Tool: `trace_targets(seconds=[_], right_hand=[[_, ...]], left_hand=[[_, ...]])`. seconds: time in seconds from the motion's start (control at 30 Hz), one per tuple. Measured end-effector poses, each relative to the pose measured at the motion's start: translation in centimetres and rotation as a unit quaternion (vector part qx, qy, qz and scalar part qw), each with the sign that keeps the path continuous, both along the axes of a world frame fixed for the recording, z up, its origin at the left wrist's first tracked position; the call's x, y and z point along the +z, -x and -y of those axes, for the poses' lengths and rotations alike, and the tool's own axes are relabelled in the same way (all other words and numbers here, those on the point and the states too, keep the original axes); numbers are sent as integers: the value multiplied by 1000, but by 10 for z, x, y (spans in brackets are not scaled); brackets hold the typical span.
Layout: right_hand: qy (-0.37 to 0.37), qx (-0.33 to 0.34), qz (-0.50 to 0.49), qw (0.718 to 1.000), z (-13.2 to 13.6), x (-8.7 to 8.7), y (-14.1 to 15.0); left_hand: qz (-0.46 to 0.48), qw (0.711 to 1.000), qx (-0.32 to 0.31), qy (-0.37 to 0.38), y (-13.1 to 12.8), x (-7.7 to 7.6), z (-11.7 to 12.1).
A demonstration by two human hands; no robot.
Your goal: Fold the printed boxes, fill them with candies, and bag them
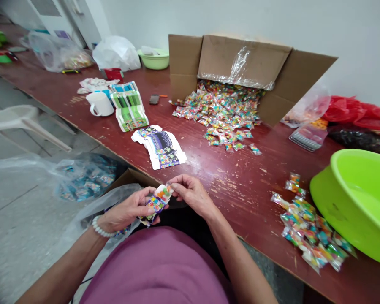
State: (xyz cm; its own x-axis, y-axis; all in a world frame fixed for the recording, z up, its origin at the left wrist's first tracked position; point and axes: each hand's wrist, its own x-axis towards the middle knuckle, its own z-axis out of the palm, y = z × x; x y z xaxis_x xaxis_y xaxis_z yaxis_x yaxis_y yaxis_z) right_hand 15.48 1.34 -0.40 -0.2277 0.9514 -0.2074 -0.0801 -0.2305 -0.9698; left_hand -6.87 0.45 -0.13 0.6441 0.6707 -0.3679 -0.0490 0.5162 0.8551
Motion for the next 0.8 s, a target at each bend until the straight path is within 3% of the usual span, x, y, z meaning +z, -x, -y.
trace_targets(seconds=[0.23,0.6,0.7,0.8], right_hand=[[12,-16,-11,1000,2,1,1],[24,-108,-63,992,5,3,0],[11,-165,-60,984,8,1,-13],[-17,-241,-39,970,14,-3,-45]], left_hand=[[-7,999,-32,-12,-6,1,2],[-36,999,-27,-25,-11,0,2],[-56,997,-36,-29,-13,-4,2],[-91,995,-34,-34,-15,-11,3]])
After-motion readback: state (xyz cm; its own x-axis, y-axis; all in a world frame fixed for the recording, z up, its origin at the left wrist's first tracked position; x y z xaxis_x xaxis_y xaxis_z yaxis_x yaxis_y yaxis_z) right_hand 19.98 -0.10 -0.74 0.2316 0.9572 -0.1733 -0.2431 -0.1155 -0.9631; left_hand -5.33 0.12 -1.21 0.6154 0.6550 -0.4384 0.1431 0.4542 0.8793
